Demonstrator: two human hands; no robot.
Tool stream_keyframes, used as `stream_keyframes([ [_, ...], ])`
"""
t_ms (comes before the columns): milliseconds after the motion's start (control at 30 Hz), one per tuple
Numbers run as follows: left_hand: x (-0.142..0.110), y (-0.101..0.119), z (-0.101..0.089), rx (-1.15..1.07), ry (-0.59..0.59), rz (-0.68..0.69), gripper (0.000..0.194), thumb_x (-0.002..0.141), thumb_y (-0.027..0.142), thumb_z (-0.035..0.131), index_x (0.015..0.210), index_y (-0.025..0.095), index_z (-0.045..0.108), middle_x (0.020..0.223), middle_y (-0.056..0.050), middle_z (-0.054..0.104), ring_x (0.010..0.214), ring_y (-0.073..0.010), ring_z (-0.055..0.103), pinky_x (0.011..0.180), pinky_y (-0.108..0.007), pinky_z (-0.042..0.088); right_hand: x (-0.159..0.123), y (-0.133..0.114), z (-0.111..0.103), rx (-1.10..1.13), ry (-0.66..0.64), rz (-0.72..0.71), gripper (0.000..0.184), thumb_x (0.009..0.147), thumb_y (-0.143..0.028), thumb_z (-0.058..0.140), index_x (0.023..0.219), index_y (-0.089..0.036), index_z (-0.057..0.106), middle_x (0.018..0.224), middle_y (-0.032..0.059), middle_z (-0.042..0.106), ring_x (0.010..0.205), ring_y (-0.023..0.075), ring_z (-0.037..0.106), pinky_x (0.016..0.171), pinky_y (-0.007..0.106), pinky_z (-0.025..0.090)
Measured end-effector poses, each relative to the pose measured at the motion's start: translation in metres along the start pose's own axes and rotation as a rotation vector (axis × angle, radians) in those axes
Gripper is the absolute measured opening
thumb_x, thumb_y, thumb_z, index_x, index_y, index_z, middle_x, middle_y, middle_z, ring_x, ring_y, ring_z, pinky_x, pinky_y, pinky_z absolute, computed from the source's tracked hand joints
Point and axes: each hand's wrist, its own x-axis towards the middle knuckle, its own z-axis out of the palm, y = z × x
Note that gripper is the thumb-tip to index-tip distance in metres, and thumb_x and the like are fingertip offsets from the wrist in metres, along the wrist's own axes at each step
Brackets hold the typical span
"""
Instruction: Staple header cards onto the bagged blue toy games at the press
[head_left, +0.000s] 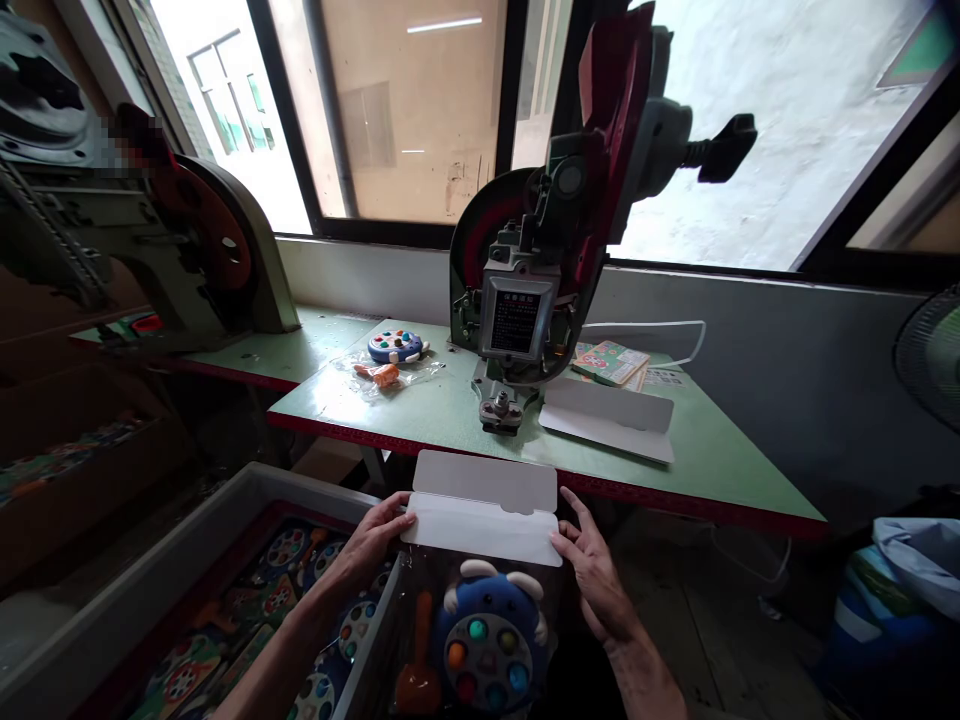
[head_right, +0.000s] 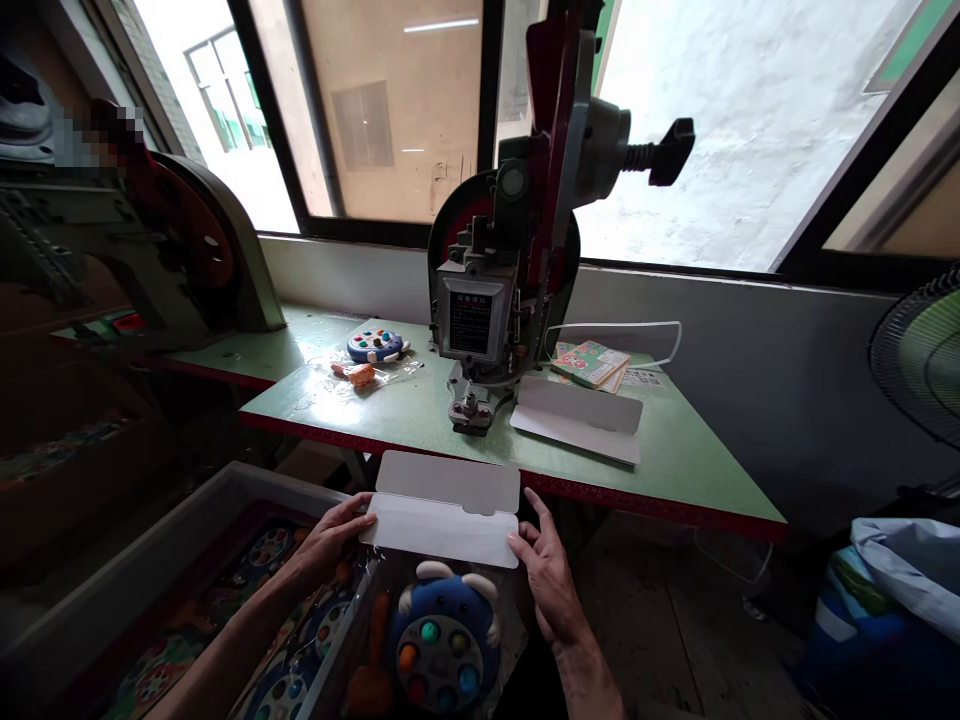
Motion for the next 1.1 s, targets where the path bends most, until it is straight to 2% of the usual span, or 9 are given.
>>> stream_keyframes([
  [100, 0.000, -0.004, -0.001, -0.034, 0.026, 0.053, 0.067, 0.071, 0.038, 0.084, 0.132, 0.021, 0.061, 0.085, -0.001, 0.071, 0.073, -0.0190, 0.065, 0.064, -0.025, 0.047, 0.001, -0.001, -0.004, 0.015, -0.046, 0.037, 0.063, 0.072, -0.045, 0.083, 0.130, -0.028, 0.064, 0.096, 0.0033, 0.076, 0.083, 0.0234, 0.071, 0.070, 0.033, 0.056],
  [167, -0.001, -0.010, 0.000, -0.088, 0.003, 0.080, 0.051, 0.072, 0.037, 0.083, 0.118, 0.021, 0.068, 0.083, 0.000, 0.070, 0.070, -0.0174, 0.064, 0.061, -0.023, 0.045, 0.002, 0.002, -0.007, 0.026, -0.039, 0.049, 0.035, 0.070, -0.046, 0.083, 0.095, -0.023, 0.074, 0.095, 0.0052, 0.077, 0.083, 0.0252, 0.071, 0.069, 0.034, 0.056],
  [233, -0.001, -0.016, 0.001, -0.121, -0.030, 0.089, 0.026, 0.074, 0.037, 0.080, 0.091, 0.019, 0.073, 0.078, 0.000, 0.068, 0.066, -0.0148, 0.061, 0.059, -0.021, 0.042, 0.002, 0.005, -0.010, 0.038, -0.032, 0.061, 0.029, 0.069, -0.047, 0.083, 0.074, -0.020, 0.072, 0.096, 0.0070, 0.078, 0.086, 0.0280, 0.072, 0.071, 0.037, 0.058],
  [333, -0.002, -0.020, 0.001, -0.124, -0.034, 0.078, 0.016, 0.074, 0.032, 0.078, 0.073, 0.017, 0.073, 0.069, 0.002, 0.065, 0.060, -0.0115, 0.056, 0.058, -0.019, 0.039, -0.001, 0.004, -0.012, 0.082, -0.081, 0.137, 0.032, 0.072, -0.048, 0.079, 0.085, -0.019, 0.078, 0.097, 0.0096, 0.080, 0.092, 0.0307, 0.074, 0.081, 0.042, 0.059],
  [400, -0.002, -0.018, 0.000, -0.107, -0.025, 0.042, 0.011, 0.073, 0.028, 0.077, 0.076, 0.018, 0.075, 0.069, 0.001, 0.068, 0.062, -0.0131, 0.058, 0.060, -0.020, 0.040, -0.004, 0.001, -0.013, 0.092, -0.127, 0.183, 0.037, 0.075, -0.048, 0.079, 0.098, -0.019, 0.078, 0.099, 0.0105, 0.081, 0.093, 0.0306, 0.075, 0.085, 0.044, 0.059],
  [500, -0.004, -0.012, -0.001, -0.073, -0.030, 0.008, 0.017, 0.073, 0.028, 0.071, 0.082, 0.018, 0.080, 0.077, -0.002, 0.074, 0.070, -0.0182, 0.064, 0.064, -0.024, 0.045, -0.006, 0.002, -0.013, 0.028, -0.130, 0.128, 0.039, 0.075, -0.046, 0.083, 0.104, -0.020, 0.076, 0.105, 0.0105, 0.080, 0.096, 0.0305, 0.075, 0.088, 0.046, 0.059],
  [700, -0.009, -0.004, 0.002, 0.128, -0.037, 0.128, 0.034, 0.076, 0.039, 0.075, 0.102, 0.019, 0.083, 0.099, -0.007, 0.079, 0.089, -0.0250, 0.069, 0.077, -0.029, 0.051, -0.004, 0.017, -0.010, -0.177, 0.102, -0.099, 0.039, 0.072, -0.050, 0.085, 0.095, -0.020, 0.079, 0.098, 0.0094, 0.080, 0.092, 0.0276, 0.074, 0.082, 0.038, 0.060],
  [833, -0.011, -0.001, 0.008, 0.305, 0.009, 0.250, 0.028, 0.082, 0.039, 0.074, 0.100, 0.018, 0.079, 0.079, -0.004, 0.075, 0.075, -0.0204, 0.065, 0.069, -0.027, 0.048, -0.004, 0.018, -0.006, -0.230, 0.264, -0.163, 0.038, 0.069, -0.052, 0.085, 0.089, -0.020, 0.079, 0.088, 0.0075, 0.080, 0.081, 0.0249, 0.073, 0.072, 0.036, 0.061],
  [1100, 0.016, 0.050, 0.045, 0.359, 0.047, 0.410, 0.019, 0.085, 0.037, 0.071, 0.090, 0.018, 0.071, 0.063, 0.002, 0.066, 0.055, -0.0123, 0.055, 0.053, -0.022, 0.039, 0.033, -0.032, -0.008, 0.021, 0.374, -0.219, 0.039, 0.053, -0.041, 0.096, 0.080, -0.020, 0.078, 0.079, 0.0028, 0.077, 0.071, 0.0185, 0.069, 0.062, 0.029, 0.058],
])
